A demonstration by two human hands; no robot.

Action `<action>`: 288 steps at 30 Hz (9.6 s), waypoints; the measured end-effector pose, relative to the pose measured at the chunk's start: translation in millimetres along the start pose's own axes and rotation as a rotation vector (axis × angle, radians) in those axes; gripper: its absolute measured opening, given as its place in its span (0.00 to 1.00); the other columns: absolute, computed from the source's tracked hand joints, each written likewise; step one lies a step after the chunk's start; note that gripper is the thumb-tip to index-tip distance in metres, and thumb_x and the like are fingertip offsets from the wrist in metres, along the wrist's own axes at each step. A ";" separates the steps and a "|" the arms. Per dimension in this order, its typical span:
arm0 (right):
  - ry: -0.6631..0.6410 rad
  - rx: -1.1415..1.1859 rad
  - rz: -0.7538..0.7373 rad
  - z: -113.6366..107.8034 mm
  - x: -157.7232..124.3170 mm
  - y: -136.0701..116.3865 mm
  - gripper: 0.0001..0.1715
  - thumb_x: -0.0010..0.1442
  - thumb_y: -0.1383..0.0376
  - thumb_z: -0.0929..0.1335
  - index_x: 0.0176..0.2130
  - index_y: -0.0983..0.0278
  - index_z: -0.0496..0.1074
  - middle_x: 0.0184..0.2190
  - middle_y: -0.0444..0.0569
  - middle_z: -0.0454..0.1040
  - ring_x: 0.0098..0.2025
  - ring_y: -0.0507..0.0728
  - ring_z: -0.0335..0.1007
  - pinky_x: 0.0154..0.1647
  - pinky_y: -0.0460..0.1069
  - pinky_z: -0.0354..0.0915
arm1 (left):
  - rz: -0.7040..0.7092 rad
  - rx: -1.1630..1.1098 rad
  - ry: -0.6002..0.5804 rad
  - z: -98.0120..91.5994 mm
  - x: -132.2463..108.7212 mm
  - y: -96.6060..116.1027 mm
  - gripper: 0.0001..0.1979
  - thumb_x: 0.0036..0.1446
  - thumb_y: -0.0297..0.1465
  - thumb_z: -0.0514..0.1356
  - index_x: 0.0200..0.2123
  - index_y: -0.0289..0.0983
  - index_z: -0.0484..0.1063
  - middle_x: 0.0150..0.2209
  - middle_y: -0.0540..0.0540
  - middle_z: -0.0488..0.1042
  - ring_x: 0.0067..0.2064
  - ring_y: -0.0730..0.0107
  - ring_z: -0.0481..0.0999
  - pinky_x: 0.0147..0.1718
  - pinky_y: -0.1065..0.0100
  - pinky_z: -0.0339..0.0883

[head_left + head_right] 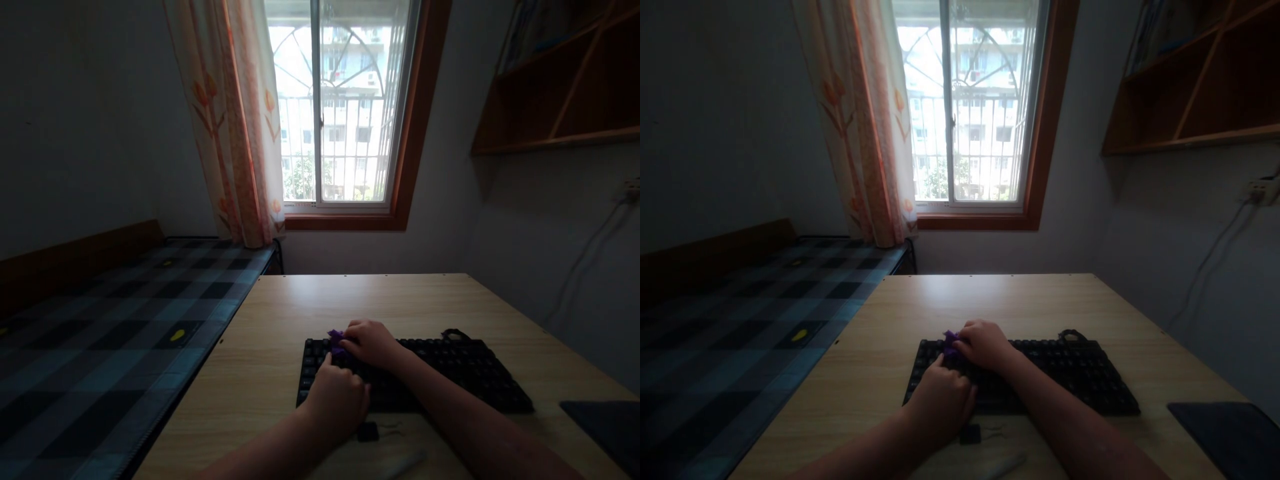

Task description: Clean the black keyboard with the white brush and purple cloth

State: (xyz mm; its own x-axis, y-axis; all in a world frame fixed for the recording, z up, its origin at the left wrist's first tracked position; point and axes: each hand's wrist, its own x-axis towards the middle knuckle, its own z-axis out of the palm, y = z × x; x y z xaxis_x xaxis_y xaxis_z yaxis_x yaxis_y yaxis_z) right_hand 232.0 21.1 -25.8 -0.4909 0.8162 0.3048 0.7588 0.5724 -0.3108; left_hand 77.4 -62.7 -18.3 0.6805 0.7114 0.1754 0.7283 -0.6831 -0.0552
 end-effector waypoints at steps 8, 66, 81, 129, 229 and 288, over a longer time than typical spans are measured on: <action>-0.035 -0.021 -0.070 -14.5 -0.6 5.7 0.10 0.62 0.56 0.71 0.37 0.58 0.83 0.38 0.46 0.81 0.40 0.56 0.74 0.39 0.49 0.64 | 0.018 0.006 0.027 1.6 -0.1 1.8 0.18 0.65 0.32 0.55 0.28 0.33 0.80 0.27 0.39 0.81 0.29 0.58 0.81 0.53 0.40 0.67; -0.069 0.109 -0.046 0.3 -4.5 13.4 0.14 0.66 0.63 0.66 0.44 0.60 0.82 0.43 0.49 0.82 0.45 0.58 0.76 0.46 0.49 0.67 | 0.025 0.022 0.023 -0.1 2.4 0.8 0.19 0.65 0.33 0.54 0.28 0.31 0.79 0.28 0.36 0.80 0.31 0.54 0.81 0.50 0.43 0.66; -0.018 -0.058 -0.040 -6.5 -0.7 5.6 0.10 0.63 0.60 0.70 0.39 0.58 0.83 0.38 0.49 0.82 0.42 0.59 0.76 0.44 0.50 0.65 | -0.035 -0.006 -0.047 -6.7 3.1 1.8 0.19 0.65 0.34 0.53 0.30 0.31 0.81 0.30 0.36 0.82 0.33 0.54 0.82 0.55 0.41 0.63; -0.224 0.531 0.195 -11.1 4.0 36.3 0.20 0.52 0.67 0.68 0.42 0.64 0.84 0.34 0.48 0.83 0.32 0.55 0.73 0.33 0.47 0.64 | -0.001 -0.014 -0.032 -6.9 4.0 1.1 0.19 0.66 0.33 0.53 0.29 0.31 0.80 0.30 0.37 0.82 0.33 0.54 0.82 0.55 0.40 0.63; -0.276 1.939 0.397 -42.8 -26.4 0.2 0.17 0.64 0.63 0.70 0.53 0.60 0.70 0.38 0.46 0.79 0.34 0.54 0.76 0.32 0.49 0.73 | -0.227 -1.149 0.459 -28.6 22.8 -44.1 0.11 0.59 0.35 0.60 0.39 0.36 0.79 0.41 0.42 0.79 0.41 0.61 0.77 0.39 0.63 0.72; -0.193 1.627 0.354 -25.7 -26.6 -17.5 0.24 0.54 0.60 0.78 0.48 0.65 0.75 0.41 0.52 0.79 0.41 0.54 0.77 0.45 0.49 0.71 | -0.430 -1.742 0.324 -16.5 23.4 -47.4 0.22 0.44 0.38 0.73 0.40 0.36 0.71 0.34 0.48 0.78 0.33 0.67 0.78 0.31 0.68 0.72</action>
State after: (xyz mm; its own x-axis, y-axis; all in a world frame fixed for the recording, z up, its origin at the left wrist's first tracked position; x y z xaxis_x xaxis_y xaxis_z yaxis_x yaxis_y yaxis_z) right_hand 242.8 -12.7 -5.4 -0.5398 0.8404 -0.0483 -0.3069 -0.2499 -0.9183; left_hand 57.4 -16.4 4.7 0.2947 0.9528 0.0730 -0.2207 -0.0064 0.9753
